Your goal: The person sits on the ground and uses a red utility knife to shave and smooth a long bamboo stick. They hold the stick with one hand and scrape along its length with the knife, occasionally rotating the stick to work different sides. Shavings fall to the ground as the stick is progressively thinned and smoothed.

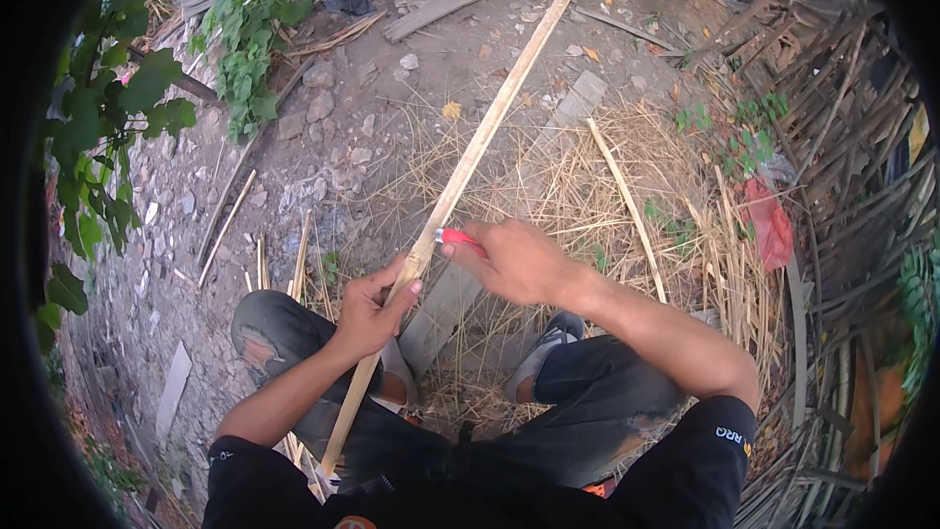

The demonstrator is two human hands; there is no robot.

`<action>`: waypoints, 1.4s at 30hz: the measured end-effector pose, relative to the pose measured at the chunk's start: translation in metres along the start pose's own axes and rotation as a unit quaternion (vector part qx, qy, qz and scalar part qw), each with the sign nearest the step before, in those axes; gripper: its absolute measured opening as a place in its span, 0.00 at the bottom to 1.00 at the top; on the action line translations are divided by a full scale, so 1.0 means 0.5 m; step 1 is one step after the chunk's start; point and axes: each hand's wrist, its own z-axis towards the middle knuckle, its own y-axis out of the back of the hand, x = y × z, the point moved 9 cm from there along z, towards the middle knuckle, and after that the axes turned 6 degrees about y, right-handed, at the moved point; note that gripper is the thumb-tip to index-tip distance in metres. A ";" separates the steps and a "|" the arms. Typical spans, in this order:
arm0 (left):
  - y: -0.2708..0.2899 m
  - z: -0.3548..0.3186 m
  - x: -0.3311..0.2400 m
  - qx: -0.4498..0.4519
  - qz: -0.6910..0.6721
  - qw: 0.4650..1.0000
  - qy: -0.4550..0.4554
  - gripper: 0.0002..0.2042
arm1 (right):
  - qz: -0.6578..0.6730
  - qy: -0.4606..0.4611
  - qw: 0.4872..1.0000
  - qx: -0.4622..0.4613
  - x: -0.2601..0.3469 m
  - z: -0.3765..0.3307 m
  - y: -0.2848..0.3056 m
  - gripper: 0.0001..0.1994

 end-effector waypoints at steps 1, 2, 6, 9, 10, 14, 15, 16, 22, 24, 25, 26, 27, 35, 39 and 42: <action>-0.002 0.000 -0.003 0.001 -0.003 1.000 -0.006 0.23 | -0.006 0.007 1.000 0.000 0.004 -0.001 -0.015 0.23; -0.003 -0.001 -0.006 0.001 0.008 1.000 -0.009 0.24 | -0.012 0.016 1.000 0.001 0.006 -0.002 -0.028 0.23; -0.001 -0.007 -0.011 -0.004 0.041 0.999 -0.028 0.24 | -0.036 0.010 0.999 -0.004 -0.005 0.003 -0.057 0.23; 0.011 0.000 0.000 -0.010 0.068 0.997 -0.031 0.24 | -0.085 -0.008 0.996 -0.009 -0.003 0.007 -0.053 0.24; 0.014 0.004 0.001 -0.011 0.078 0.996 -0.029 0.24 | -0.104 -0.023 0.994 -0.004 -0.008 0.016 -0.048 0.25; 0.012 0.010 -0.018 -0.016 0.057 0.998 -0.031 0.23 | -0.120 -0.062 0.990 -0.039 -0.041 0.035 -0.012 0.29; 0.011 0.005 -0.021 -0.015 0.062 0.998 -0.024 0.22 | -0.121 -0.071 0.988 -0.060 -0.060 0.041 0.004 0.29; 0.012 0.002 -0.020 -0.014 0.067 0.998 -0.017 0.22 | -0.096 -0.106 0.986 -0.085 -0.100 0.049 0.037 0.31; -0.004 -0.069 0.036 0.091 0.103 0.990 -0.026 0.21 | -0.029 -0.281 0.910 -0.302 -0.406 -0.042 0.240 0.38; -0.007 -0.092 0.010 0.113 0.121 0.984 -0.062 0.22 | -0.058 -0.315 0.863 -0.391 -0.519 -0.156 0.326 0.40; -0.004 -0.095 0.007 0.117 0.106 0.986 -0.044 0.22 | -0.080 -0.321 0.839 -0.431 -0.547 -0.214 0.354 0.40; -0.004 -0.096 0.008 0.127 0.090 0.988 -0.026 0.22 | -0.098 -0.329 0.820 -0.459 -0.584 -0.276 0.365 0.40; 0.000 -0.098 0.016 0.133 0.076 0.988 -0.004 0.22 | -0.113 -0.335 0.801 -0.484 -0.604 -0.316 0.364 0.39; 0.039 -0.075 -0.002 0.050 -0.013 0.999 -0.003 0.24 | 0.145 -0.208 0.910 -0.328 -0.317 -0.137 0.267 0.23; 0.020 -0.066 0.006 0.112 0.010 0.992 0.059 0.21 | 0.012 -0.102 0.991 -0.080 -0.088 -0.045 0.106 0.27; 0.006 -0.061 0.006 0.142 0.025 0.985 0.093 0.20 | -0.006 -0.049 0.998 -0.040 -0.028 -0.046 0.011 0.25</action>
